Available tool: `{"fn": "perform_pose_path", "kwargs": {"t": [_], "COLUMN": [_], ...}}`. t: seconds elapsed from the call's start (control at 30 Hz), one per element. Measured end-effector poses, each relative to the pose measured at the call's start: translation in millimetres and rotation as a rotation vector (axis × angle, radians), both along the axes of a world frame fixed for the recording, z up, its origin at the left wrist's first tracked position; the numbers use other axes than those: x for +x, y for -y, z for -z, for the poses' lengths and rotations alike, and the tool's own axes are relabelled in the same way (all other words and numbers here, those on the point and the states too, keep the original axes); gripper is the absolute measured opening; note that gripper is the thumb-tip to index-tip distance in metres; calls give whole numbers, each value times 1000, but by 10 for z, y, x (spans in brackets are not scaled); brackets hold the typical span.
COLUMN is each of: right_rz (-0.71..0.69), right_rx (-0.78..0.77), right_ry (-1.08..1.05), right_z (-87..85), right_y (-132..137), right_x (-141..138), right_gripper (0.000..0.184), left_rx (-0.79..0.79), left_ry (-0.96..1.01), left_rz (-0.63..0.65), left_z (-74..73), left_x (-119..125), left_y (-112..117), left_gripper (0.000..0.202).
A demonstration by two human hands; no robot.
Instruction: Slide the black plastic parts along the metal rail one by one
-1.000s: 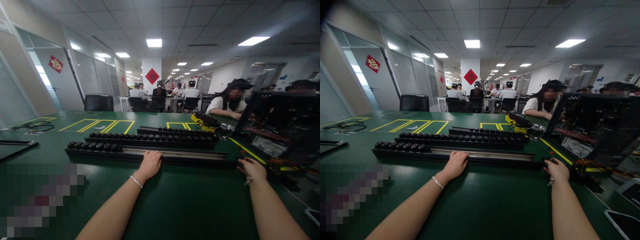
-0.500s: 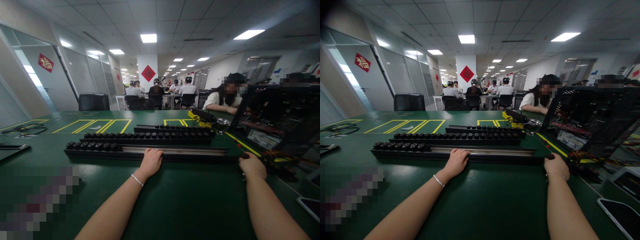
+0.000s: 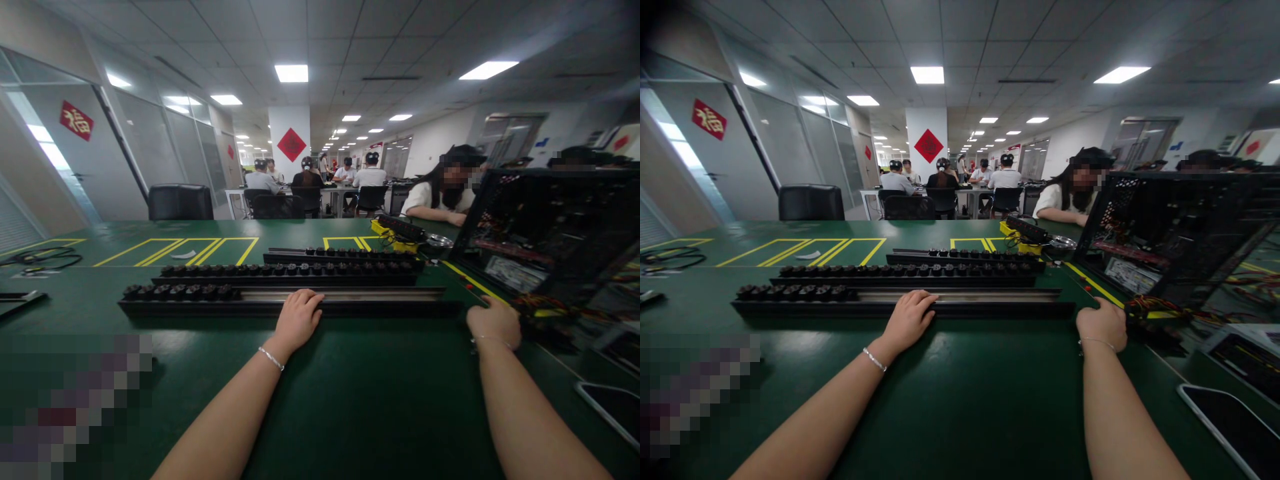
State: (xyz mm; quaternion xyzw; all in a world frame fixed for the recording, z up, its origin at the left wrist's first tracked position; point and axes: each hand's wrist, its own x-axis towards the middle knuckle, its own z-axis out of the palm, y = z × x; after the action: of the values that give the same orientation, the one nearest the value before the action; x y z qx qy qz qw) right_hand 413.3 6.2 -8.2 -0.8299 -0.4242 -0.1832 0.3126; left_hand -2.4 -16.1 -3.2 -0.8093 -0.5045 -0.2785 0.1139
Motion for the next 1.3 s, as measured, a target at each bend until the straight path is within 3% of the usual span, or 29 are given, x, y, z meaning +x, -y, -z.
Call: {"fn": "perform_pose_path", "kwargs": {"t": [0.07, 0.17, 0.27, 0.33, 0.5, 0.6, 1.03, 1.3], "right_rz": [-15, -219, -438, -510, -572, -582, -561, -534], "right_rx": [105, 174, 24, -76, -348, -431, -433, -466], "right_ry": [-88, 51, 167, 230, 203, 180, 177, 96], "right_z": [-82, -222, -266, -235, -127, -121, -149, -226], "right_y": [4, -2, -11, -11, -21, -36, -26, -66], "right_x": [-189, -629, -1107, -1352, -1534, -1497, -1516, -1564], "right_gripper": [42, 44, 46, 49, 54, 54, 53, 51], "left_rx": [63, 142, 176, 171, 87, 34, 117, 156], "left_ry": [32, 78, 138, 167, 263, 265, 217, 331], "left_rz": [-38, -221, -472, -611, -846, -869, -814, -871], "left_z": [-29, -73, -85, -73, -15, 7, -19, 49], "left_x": [-65, -223, -450, -617, -923, -968, -945, -953], "left_y": [-3, -28, -73, -99, -117, -112, -99, -142], "left_gripper": [32, 34, 39, 43, 50, 48, 38, 58]}}
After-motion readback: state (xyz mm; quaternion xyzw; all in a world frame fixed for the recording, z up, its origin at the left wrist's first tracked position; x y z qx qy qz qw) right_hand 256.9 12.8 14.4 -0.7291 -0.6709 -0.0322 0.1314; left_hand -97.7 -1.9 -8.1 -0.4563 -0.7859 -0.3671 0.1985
